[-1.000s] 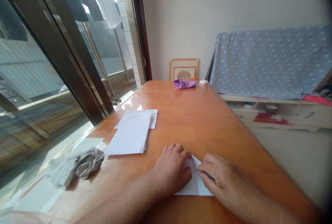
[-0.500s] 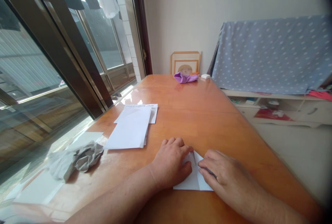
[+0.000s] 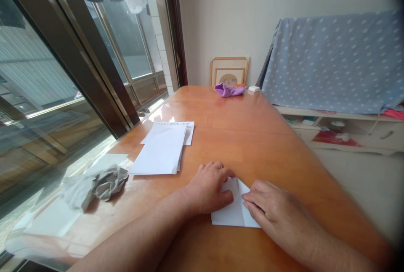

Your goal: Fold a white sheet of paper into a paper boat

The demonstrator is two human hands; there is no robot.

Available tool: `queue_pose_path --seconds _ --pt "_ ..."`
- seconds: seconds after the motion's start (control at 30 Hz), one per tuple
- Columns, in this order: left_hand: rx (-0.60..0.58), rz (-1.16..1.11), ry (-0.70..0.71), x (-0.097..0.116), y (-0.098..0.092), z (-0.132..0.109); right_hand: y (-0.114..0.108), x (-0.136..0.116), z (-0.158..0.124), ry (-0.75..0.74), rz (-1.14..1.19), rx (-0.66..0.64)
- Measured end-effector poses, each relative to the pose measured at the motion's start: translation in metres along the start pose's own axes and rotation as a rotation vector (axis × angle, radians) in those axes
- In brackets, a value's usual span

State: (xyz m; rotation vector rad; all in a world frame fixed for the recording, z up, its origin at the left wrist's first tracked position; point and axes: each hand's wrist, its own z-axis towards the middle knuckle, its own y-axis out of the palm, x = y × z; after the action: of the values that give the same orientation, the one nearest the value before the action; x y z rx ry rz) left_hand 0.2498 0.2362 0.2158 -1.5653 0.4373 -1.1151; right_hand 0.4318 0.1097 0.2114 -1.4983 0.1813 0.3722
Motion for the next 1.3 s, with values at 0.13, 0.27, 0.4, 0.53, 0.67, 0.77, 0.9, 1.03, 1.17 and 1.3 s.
queue_pose_path --seconds 0.13,0.27,0.4,0.53,0.67,0.77,0.9,1.03,1.17,1.3 --pt "0.004 -0.02 -0.001 -0.005 -0.007 -0.004 0.003 0.003 0.0 0.01 -0.029 -0.011" --pt "0.007 0.073 0.013 -0.004 -0.017 -0.012 0.005 0.005 0.0 0.006 -0.041 -0.028" --pt "-0.041 0.126 0.084 -0.001 -0.021 -0.015 0.005 0.006 -0.001 0.013 -0.05 -0.034" --pt "0.0 0.113 0.08 -0.003 -0.012 -0.011 0.005 0.007 -0.001 0.005 -0.057 -0.026" --pt "0.029 0.102 0.117 -0.003 -0.006 -0.007 0.005 0.007 0.0 -0.009 -0.056 -0.022" --pt "0.011 0.135 0.153 0.0 -0.005 -0.005 0.006 0.008 -0.001 -0.023 -0.054 -0.022" --pt "-0.005 0.167 0.151 0.001 -0.004 -0.003 0.007 0.008 -0.001 -0.03 -0.071 -0.021" --pt "-0.013 0.168 0.146 0.001 -0.004 -0.002 0.007 0.008 -0.001 -0.029 -0.077 -0.02" --pt "-0.014 0.17 0.148 0.0 -0.005 -0.002 0.007 0.007 0.0 -0.033 -0.085 -0.012" --pt "-0.016 0.173 0.147 0.0 -0.005 -0.002 0.006 0.006 -0.001 -0.045 -0.094 -0.01"
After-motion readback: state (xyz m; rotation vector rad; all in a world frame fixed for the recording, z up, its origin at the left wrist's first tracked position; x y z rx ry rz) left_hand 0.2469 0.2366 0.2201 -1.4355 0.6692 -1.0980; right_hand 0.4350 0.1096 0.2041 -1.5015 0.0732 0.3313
